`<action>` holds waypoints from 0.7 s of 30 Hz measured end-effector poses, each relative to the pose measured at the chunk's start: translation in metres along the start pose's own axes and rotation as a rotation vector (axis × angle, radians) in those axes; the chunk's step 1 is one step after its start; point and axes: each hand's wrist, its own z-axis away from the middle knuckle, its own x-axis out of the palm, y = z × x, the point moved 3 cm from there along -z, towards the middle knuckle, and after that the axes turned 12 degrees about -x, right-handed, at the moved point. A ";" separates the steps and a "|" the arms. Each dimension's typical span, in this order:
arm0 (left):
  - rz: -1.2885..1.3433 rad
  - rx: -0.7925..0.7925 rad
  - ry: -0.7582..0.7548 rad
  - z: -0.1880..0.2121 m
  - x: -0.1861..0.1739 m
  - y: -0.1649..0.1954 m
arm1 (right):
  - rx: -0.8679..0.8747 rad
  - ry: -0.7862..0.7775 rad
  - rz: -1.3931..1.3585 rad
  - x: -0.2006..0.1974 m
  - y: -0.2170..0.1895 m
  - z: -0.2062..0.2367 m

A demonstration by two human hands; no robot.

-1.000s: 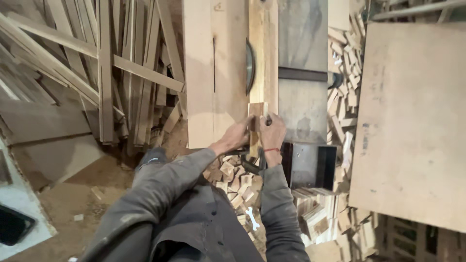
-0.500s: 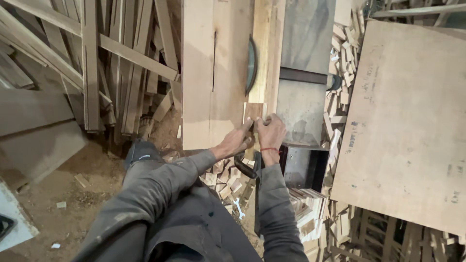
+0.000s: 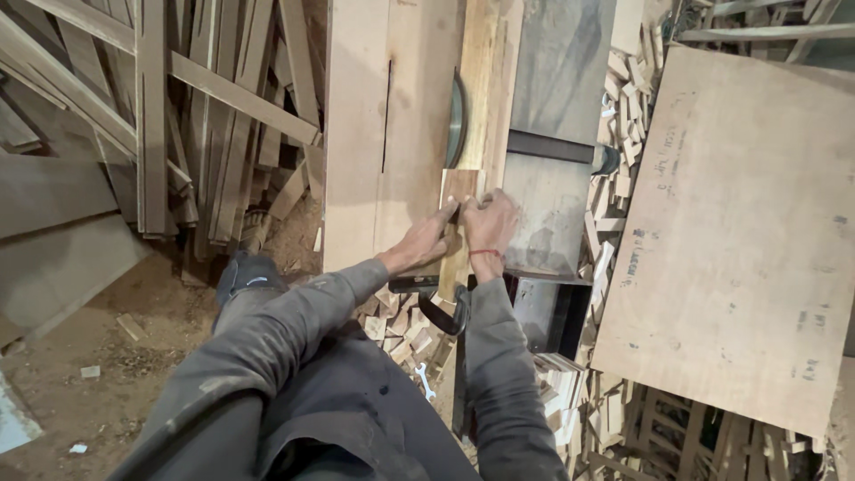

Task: The person picks up small wooden blocks and cuts them into smaller pieces on a table saw, guiding each piece against the blade by hand. After cutting, the person places the cut pieces into a black tray beside the saw.

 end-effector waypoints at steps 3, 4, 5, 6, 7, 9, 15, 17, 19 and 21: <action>-0.007 -0.065 -0.014 -0.006 0.000 -0.003 | -0.013 0.012 -0.024 0.001 -0.004 -0.004; 0.021 0.028 0.030 -0.008 -0.002 -0.001 | -0.024 0.023 -0.021 0.002 -0.005 -0.005; 0.048 0.122 0.075 -0.008 -0.004 0.002 | -0.037 0.035 -0.017 0.002 -0.006 -0.007; 0.047 0.087 0.066 -0.010 -0.005 0.002 | -0.013 0.029 -0.015 0.004 -0.006 -0.010; 0.047 0.053 0.059 -0.011 -0.007 0.002 | 0.010 0.023 -0.012 0.006 -0.007 -0.012; 0.046 0.004 0.051 -0.013 -0.009 0.004 | 0.030 0.023 0.008 0.008 -0.007 -0.016; 0.055 -0.008 0.084 -0.020 -0.013 0.009 | 0.019 0.060 0.051 0.015 -0.007 -0.027; 0.034 -0.122 0.070 -0.024 -0.008 0.008 | 0.042 0.038 0.080 0.016 -0.005 -0.033; 0.074 0.038 0.097 -0.022 -0.004 0.013 | 0.035 0.031 0.088 0.015 -0.002 -0.037; 0.109 0.123 0.102 -0.017 0.004 0.016 | 0.028 0.024 0.085 0.015 0.000 -0.041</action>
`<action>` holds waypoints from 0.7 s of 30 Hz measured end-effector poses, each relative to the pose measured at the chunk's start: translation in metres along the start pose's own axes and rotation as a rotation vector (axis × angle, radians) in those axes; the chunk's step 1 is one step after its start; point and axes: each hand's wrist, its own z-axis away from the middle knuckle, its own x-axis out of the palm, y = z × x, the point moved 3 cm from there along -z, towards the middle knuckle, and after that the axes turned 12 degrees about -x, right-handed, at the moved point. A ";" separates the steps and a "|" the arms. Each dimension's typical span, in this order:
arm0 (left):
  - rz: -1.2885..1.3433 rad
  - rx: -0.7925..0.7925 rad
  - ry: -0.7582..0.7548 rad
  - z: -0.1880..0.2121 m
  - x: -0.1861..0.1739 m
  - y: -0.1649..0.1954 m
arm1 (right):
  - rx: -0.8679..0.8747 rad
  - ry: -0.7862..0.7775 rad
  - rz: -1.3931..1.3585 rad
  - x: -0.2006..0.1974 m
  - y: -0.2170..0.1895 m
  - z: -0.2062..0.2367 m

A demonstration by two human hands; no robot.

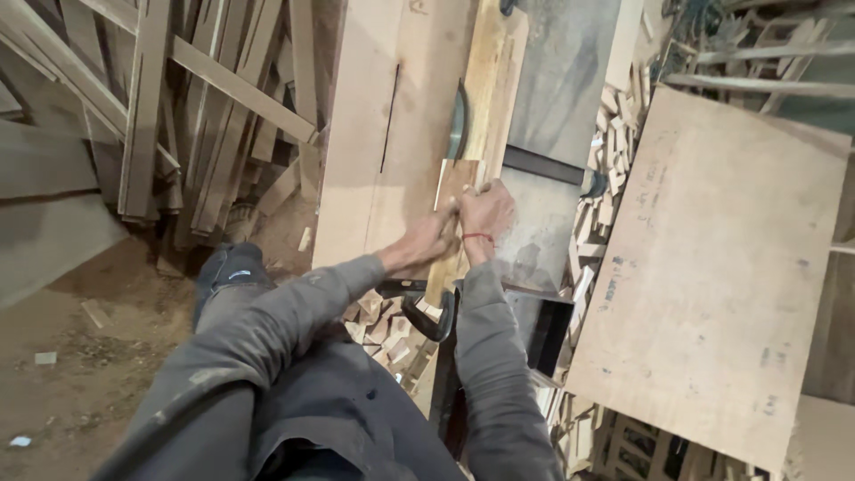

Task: The person picks up small wooden blocks and cuts them into smaller pieces on a table saw, guiding each piece against the blade by hand. After cutting, the person places the cut pieces into a black tray beside the saw.

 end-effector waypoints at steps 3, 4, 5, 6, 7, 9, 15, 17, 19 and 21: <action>0.057 -0.036 -0.048 0.014 0.008 0.005 | -0.008 -0.007 -0.013 0.001 0.002 -0.004; 0.089 -0.075 -0.072 0.017 0.010 0.007 | -0.019 -0.003 -0.006 0.000 0.002 -0.005; 0.120 -0.112 -0.098 0.019 0.010 0.009 | -0.031 0.003 0.001 0.000 0.002 -0.007; 0.108 -0.078 -0.087 0.019 0.009 0.013 | -0.011 -0.003 0.008 -0.001 0.002 -0.008; 0.095 -0.044 -0.076 0.019 0.007 0.017 | 0.009 -0.009 0.013 -0.001 0.002 -0.009; 0.088 0.000 -0.057 0.017 0.003 0.022 | 0.019 -0.009 0.015 -0.003 0.002 -0.011; 0.068 -0.064 -0.048 0.010 0.001 0.027 | -0.037 0.007 0.036 -0.005 -0.001 -0.019; 0.089 -0.067 -0.045 0.008 0.000 0.029 | -0.052 0.021 0.042 -0.004 -0.001 -0.022; 0.106 -0.038 -0.031 0.006 -0.002 0.032 | -0.056 0.019 0.046 -0.002 0.001 -0.025; 0.102 -0.083 -0.042 0.003 0.000 0.030 | -0.061 0.025 0.041 0.000 0.002 -0.028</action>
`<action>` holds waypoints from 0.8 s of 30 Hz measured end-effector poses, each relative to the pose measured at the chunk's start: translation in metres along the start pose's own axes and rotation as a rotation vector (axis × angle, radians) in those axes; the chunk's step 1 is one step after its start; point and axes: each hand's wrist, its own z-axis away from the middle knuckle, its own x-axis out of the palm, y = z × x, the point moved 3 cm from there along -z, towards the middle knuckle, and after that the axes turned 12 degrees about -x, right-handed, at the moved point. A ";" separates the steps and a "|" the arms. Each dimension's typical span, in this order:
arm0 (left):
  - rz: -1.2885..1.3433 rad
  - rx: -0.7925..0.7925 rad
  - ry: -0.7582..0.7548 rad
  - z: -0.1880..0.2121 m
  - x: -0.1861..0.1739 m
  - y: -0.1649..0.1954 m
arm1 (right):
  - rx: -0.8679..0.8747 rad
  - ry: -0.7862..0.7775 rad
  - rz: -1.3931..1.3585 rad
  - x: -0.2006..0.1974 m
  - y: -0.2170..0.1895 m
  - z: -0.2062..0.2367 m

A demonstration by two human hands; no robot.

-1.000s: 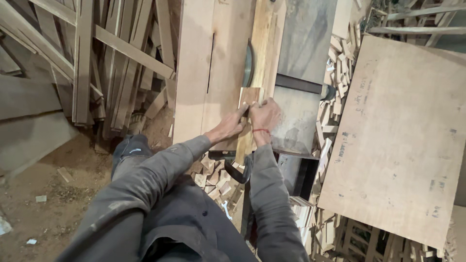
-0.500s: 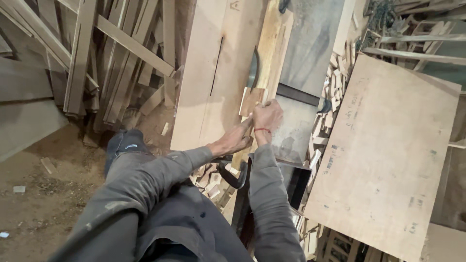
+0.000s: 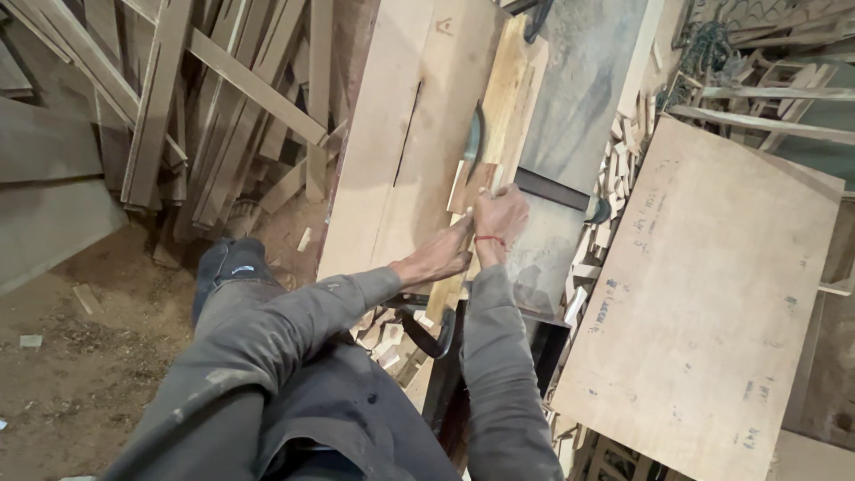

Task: The person picks up small wooden blocks and cuts them into smaller pieces on a table saw, guiding each piece against the blade by hand. After cutting, the person places the cut pieces into a black tray beside the saw.

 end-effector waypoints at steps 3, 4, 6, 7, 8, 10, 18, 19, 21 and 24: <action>-0.024 -0.074 -0.004 -0.006 0.005 -0.008 | 0.000 0.022 -0.008 0.002 0.002 -0.004; -0.029 -0.028 0.025 -0.008 0.006 -0.009 | 0.005 0.029 -0.006 0.002 0.003 -0.005; -0.054 0.075 0.084 -0.013 0.009 -0.011 | 0.005 0.038 0.000 0.002 0.003 -0.008; -0.075 0.132 0.116 -0.014 0.010 -0.011 | 0.000 0.039 0.003 0.002 0.003 -0.009; -0.098 0.190 0.146 -0.015 0.011 -0.011 | -0.004 0.042 0.006 0.002 0.003 -0.011; -0.034 0.080 0.073 -0.017 0.015 -0.013 | 0.019 0.029 -0.010 0.002 0.003 -0.012; 0.046 0.115 0.040 -0.015 0.010 0.002 | 0.043 0.018 -0.014 0.001 0.001 -0.015; 0.050 0.149 0.048 -0.016 0.009 0.004 | 0.048 0.019 -0.008 0.000 -0.001 -0.016; 0.050 0.134 0.043 -0.016 0.007 0.004 | 0.053 0.023 -0.009 -0.002 -0.004 -0.018; 0.045 0.076 0.032 -0.020 0.007 0.003 | 0.050 0.020 -0.012 -0.007 -0.011 -0.022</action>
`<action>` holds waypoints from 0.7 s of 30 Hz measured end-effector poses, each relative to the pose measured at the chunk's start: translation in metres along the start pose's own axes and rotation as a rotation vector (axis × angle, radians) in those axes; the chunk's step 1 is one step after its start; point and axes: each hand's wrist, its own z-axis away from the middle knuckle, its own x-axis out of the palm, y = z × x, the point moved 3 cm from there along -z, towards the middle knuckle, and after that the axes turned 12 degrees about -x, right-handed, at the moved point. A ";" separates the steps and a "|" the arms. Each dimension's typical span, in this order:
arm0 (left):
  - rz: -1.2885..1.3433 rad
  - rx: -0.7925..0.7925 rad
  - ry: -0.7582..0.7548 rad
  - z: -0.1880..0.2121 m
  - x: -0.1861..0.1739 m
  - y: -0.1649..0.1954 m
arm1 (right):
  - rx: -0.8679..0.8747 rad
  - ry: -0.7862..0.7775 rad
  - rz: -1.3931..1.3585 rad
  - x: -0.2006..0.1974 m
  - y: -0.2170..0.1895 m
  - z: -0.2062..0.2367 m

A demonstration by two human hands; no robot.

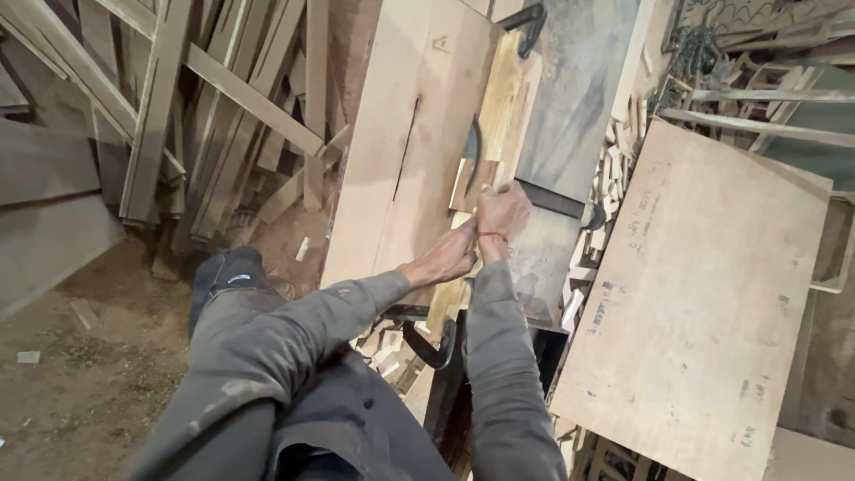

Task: The person picks up small wooden blocks and cuts them into smaller pieces on a table saw, guiding each piece against the blade by hand. After cutting, the person places the cut pieces into a black tray beside the saw.

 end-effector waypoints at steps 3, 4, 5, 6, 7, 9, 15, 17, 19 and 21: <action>0.002 0.026 0.023 -0.007 -0.001 0.002 | -0.018 -0.003 0.008 -0.003 -0.005 -0.006; 0.000 -0.029 0.011 -0.010 0.000 0.001 | -0.024 0.003 -0.004 -0.004 -0.006 -0.008; -0.002 -0.083 -0.005 -0.011 0.002 0.000 | -0.029 0.012 -0.013 -0.005 -0.006 -0.010; -0.029 -0.098 -0.031 -0.010 0.004 0.002 | -0.029 0.017 -0.001 -0.005 -0.007 -0.014; -0.056 -0.111 -0.054 -0.008 0.007 0.002 | -0.031 0.024 0.011 -0.004 -0.007 -0.019; -0.109 -0.050 -0.088 0.005 0.011 0.006 | -0.053 0.008 0.011 -0.003 -0.008 -0.030; -0.178 -0.116 -0.173 0.074 -0.032 0.024 | -0.187 0.065 -0.011 -0.042 0.014 -0.032; -0.244 -0.132 -0.075 0.087 -0.055 0.040 | -0.184 -0.052 -0.110 -0.071 0.031 0.002; -0.350 -0.016 0.136 0.091 -0.077 0.062 | -0.197 -0.228 -0.242 -0.092 0.038 0.053; -0.411 -0.067 0.013 0.087 -0.083 0.076 | -0.209 -0.320 -0.420 -0.103 0.032 0.106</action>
